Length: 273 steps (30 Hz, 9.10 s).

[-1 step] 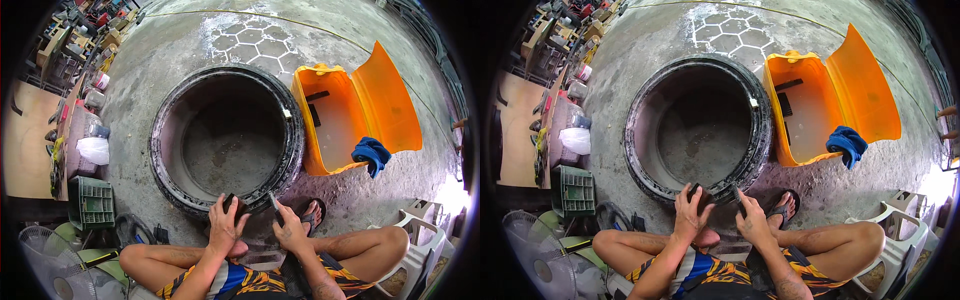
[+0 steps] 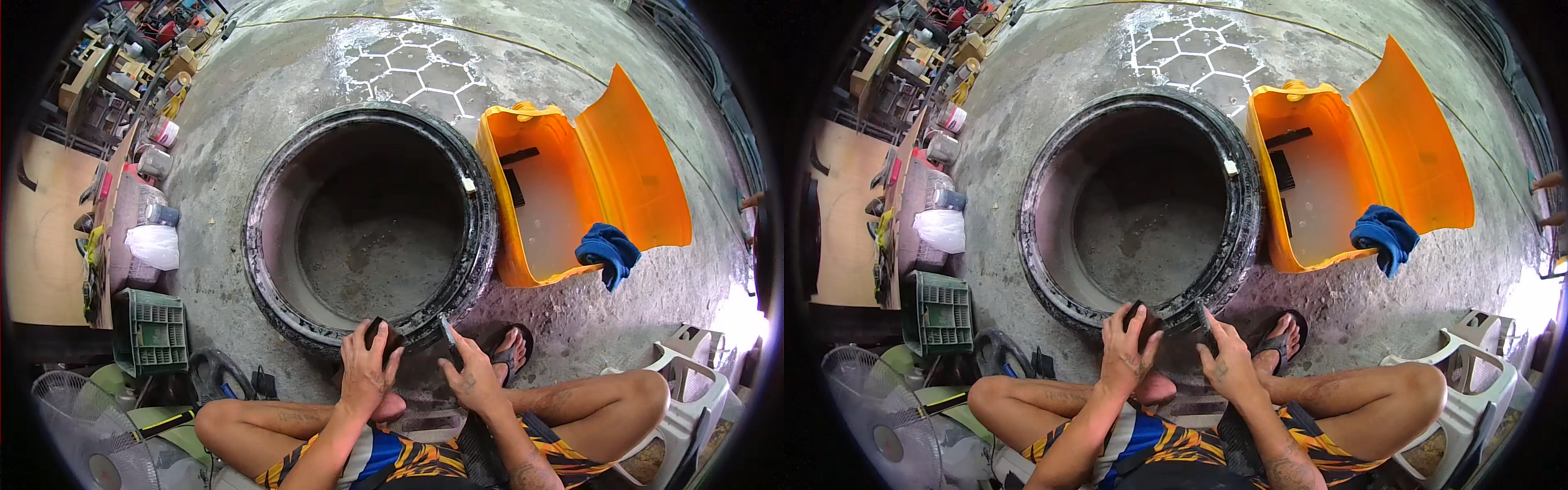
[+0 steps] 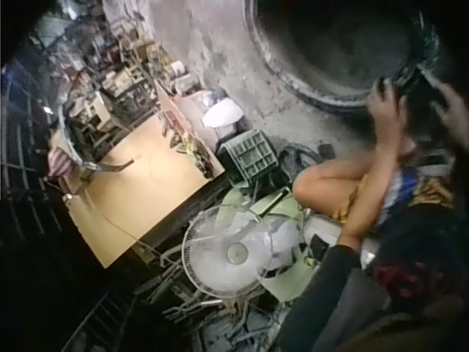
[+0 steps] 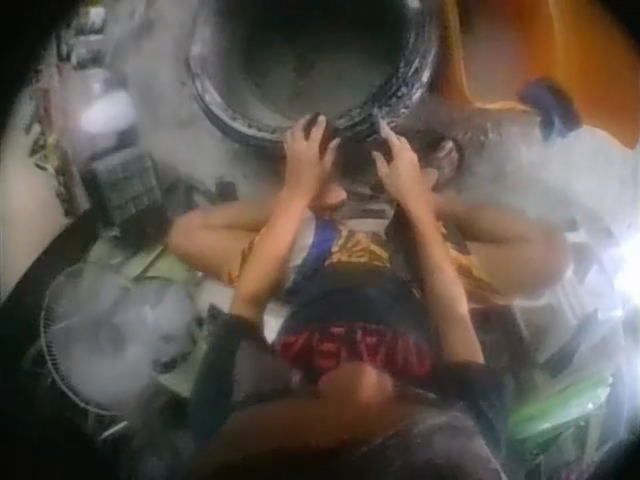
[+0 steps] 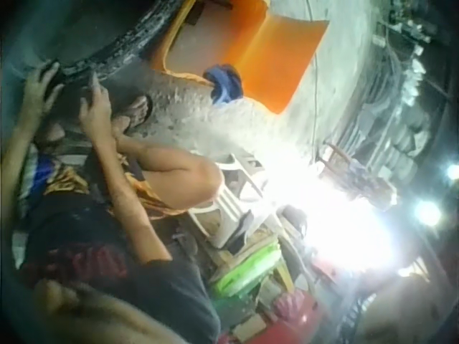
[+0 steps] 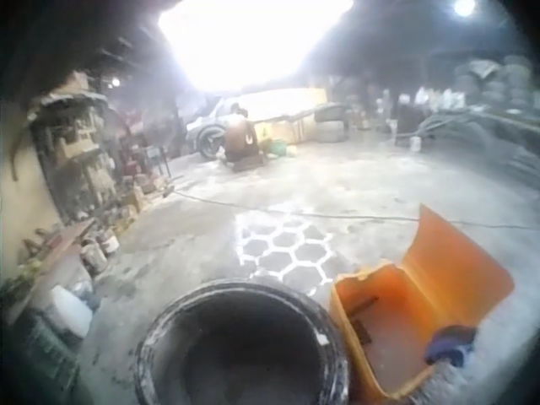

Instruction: Sanding the edge of a black car body part using a sanding block and water.

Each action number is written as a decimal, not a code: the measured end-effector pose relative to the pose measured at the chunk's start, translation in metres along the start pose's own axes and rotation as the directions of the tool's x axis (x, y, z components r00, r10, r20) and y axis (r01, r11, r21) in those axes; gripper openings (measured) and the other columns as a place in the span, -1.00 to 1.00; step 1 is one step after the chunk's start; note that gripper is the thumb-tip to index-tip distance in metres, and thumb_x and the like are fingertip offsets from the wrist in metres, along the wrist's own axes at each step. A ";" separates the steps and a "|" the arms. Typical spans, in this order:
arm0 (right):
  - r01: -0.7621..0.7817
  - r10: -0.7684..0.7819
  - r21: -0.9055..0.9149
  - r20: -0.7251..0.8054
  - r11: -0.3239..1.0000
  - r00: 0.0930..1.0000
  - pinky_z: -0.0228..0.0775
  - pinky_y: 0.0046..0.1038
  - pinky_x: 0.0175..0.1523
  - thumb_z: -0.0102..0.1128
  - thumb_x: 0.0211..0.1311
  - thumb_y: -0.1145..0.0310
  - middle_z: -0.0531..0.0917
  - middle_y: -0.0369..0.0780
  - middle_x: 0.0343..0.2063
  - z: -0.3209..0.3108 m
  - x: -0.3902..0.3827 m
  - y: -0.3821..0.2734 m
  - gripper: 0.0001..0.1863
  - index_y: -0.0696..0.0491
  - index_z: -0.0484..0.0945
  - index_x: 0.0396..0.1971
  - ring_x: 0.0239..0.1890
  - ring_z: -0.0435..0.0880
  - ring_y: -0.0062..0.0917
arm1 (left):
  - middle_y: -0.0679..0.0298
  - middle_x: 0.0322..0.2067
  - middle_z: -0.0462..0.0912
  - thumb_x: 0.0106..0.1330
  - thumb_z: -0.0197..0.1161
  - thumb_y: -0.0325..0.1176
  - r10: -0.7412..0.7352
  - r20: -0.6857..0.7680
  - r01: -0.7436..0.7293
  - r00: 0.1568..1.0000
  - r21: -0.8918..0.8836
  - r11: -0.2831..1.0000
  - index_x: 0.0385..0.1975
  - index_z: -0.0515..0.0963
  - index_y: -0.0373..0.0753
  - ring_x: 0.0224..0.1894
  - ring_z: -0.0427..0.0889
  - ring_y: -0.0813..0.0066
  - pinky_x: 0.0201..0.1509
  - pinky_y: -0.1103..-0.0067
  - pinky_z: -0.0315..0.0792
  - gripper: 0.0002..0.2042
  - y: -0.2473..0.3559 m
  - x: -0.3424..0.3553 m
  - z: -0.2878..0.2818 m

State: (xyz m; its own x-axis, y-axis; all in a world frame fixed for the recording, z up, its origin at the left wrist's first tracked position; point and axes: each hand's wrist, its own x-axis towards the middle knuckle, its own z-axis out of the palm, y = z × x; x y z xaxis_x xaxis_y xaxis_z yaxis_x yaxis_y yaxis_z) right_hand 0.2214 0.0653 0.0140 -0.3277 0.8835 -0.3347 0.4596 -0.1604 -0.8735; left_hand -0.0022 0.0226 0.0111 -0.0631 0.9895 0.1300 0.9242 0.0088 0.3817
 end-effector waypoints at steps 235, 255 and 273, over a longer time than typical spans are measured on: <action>-0.135 0.159 -0.181 0.123 0.974 0.980 0.49 0.04 0.43 0.15 0.10 0.68 -0.30 0.50 0.62 0.026 0.008 -0.034 -0.11 0.12 0.40 0.57 0.37 0.48 0.51 | -0.02 0.06 0.71 0.42 0.46 -0.44 -0.012 0.407 0.276 0.913 -0.598 0.753 0.25 0.69 -0.40 0.12 0.72 0.11 0.27 0.36 0.57 -0.58 0.007 0.105 -0.009; -0.064 0.079 -0.191 0.073 0.979 0.994 0.54 0.00 0.41 0.16 0.09 0.71 -0.26 0.44 0.64 0.030 0.005 -0.025 -0.05 0.02 0.36 0.62 0.35 0.53 0.46 | 0.00 -0.02 0.71 0.46 0.46 -0.34 0.054 0.399 0.237 0.915 -0.642 0.729 0.28 0.69 -0.31 -0.03 0.73 0.09 0.13 0.33 0.58 -0.57 0.001 0.118 0.013; -0.098 0.113 -0.185 0.075 0.978 0.991 0.52 -0.01 0.43 0.16 0.11 0.68 -0.26 0.46 0.63 0.026 0.006 -0.031 -0.10 0.09 0.38 0.59 0.35 0.50 0.49 | -0.03 0.00 0.72 0.43 0.47 -0.35 0.026 0.373 0.229 0.927 -0.620 0.751 0.24 0.69 -0.38 -0.01 0.74 0.07 0.12 0.35 0.60 -0.58 0.007 0.108 0.008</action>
State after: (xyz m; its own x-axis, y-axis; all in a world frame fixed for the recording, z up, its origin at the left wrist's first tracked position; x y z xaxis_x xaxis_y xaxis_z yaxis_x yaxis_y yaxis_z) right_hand 0.1840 0.0646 0.0295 -0.3347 0.8240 -0.4571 0.6343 -0.1617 -0.7560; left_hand 0.0008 0.1311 0.0209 0.1060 0.9717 -0.2111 0.4461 0.1433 0.8835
